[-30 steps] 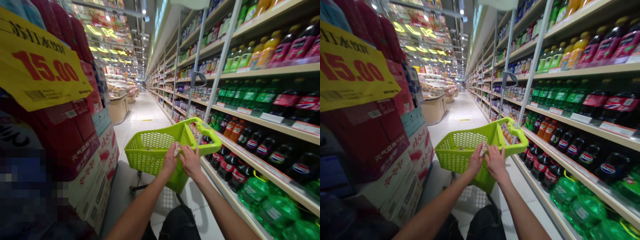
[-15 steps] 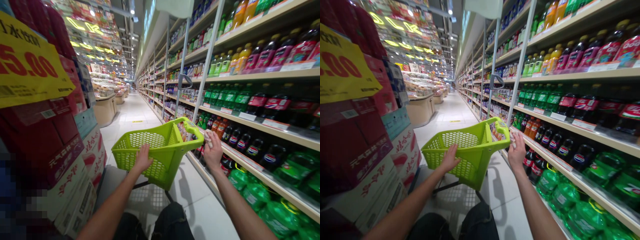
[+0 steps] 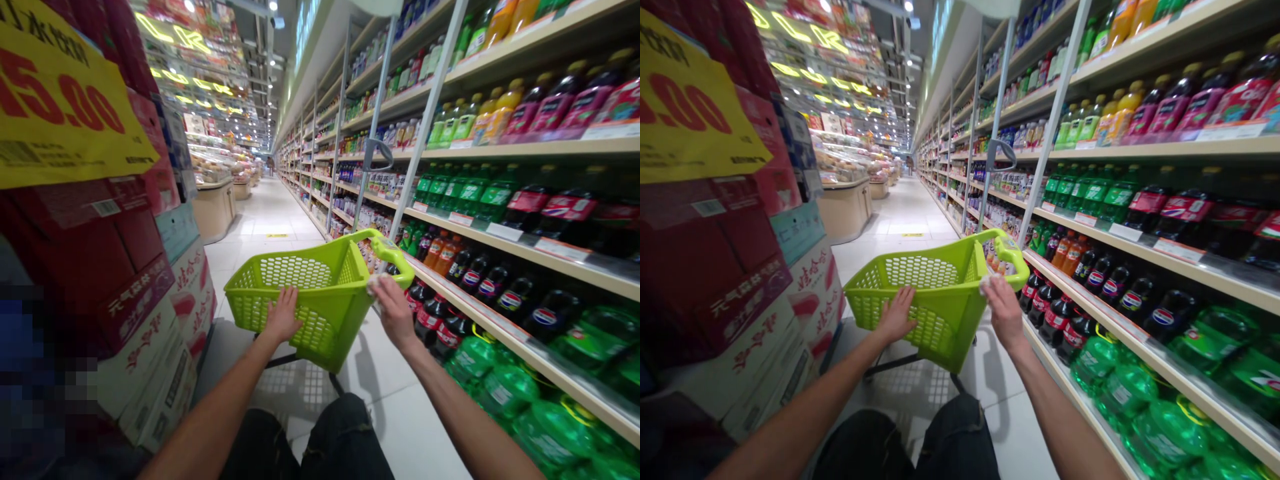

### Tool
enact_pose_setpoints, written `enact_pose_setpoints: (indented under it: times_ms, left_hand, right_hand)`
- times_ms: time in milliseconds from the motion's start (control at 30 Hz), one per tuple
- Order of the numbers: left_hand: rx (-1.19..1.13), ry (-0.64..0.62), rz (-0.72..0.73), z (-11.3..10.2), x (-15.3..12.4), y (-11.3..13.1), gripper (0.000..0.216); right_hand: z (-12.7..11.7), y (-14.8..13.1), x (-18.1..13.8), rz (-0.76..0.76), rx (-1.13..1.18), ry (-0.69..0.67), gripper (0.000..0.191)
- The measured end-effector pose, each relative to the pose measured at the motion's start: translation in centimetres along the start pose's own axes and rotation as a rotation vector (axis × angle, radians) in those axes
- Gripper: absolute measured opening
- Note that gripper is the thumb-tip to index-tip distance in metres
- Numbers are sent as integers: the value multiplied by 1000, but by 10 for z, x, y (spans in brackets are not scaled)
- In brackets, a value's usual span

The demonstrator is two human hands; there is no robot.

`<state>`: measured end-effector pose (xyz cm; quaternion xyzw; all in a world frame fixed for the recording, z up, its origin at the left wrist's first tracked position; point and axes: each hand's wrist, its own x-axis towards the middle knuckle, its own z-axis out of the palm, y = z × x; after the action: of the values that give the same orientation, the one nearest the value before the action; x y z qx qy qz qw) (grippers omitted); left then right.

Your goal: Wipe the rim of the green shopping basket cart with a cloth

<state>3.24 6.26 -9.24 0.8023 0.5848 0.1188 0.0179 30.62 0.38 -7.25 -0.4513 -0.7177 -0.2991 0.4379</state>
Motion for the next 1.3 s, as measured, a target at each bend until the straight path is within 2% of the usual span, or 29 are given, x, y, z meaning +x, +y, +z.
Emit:
enact_pose_setpoints:
  times_ms: [67, 100, 233, 300, 333, 400, 467, 500, 567, 633, 700, 800, 867, 967, 1033, 1167, 1233, 1300]
  left_hand:
    - [2, 14, 2, 3, -3, 2, 79]
    - [0, 15, 3, 3, -5, 3, 79]
    - [-3, 0, 13, 0, -12, 9, 79]
    - [8, -8, 12, -3, -14, 12, 79]
    - [15, -8, 12, -3, -14, 13, 79]
    - [30, -1, 17, -3, -15, 15, 80]
    - [40, 14, 17, -2, -15, 16, 80]
    - [41, 17, 12, -2, -15, 17, 80]
    - [41, 14, -4, -2, -16, 19, 80]
    - [42, 0, -15, -4, -16, 21, 80]
    - [46, -9, -16, -5, -16, 22, 80]
    - [45, -10, -15, -6, -14, 24, 80]
    - [42, -6, -16, -6, -14, 26, 79]
    - [36, -1, -19, -4, -14, 29, 79]
    - [34, 3, -14, -3, -14, 30, 80]
    - [33, 20, 7, 0, -15, 32, 80]
    - [19, 32, 19, 2, -15, 33, 80]
    - [0, 40, 26, 3, -14, 37, 80]
  right_hand:
    - [-1, 4, -1, 101, -32, 90, 37]
    - [2, 1, -8, 110, -28, 88, 36]
    - [22, -28, -56, -43, 69, -110, 34]
    - [20, -35, -68, -128, 131, -180, 34]
    - [14, -32, -67, -128, 143, -171, 35]
    - [-6, -16, -49, -12, 82, -47, 39]
    - [-26, 6, -24, 188, -64, 122, 43]
    - [-32, 14, -14, 265, -125, 167, 45]
    - [-34, 20, -7, 324, -176, 163, 48]
    - [-24, 12, -17, 255, -129, 77, 48]
    - [-12, -2, -35, 120, -43, -23, 47]
    - [-10, -12, -45, -19, 56, -97, 44]
    - [-19, -5, -32, 16, 42, -18, 43]
    - [-23, 7, -14, 150, -36, 110, 44]
    - [-12, 4, -23, 158, -33, 54, 43]
    - [16, -20, -79, -36, 102, -194, 39]
    - [16, -25, -88, -67, 126, -211, 40]
    - [8, -20, -72, 2, 92, -123, 42]
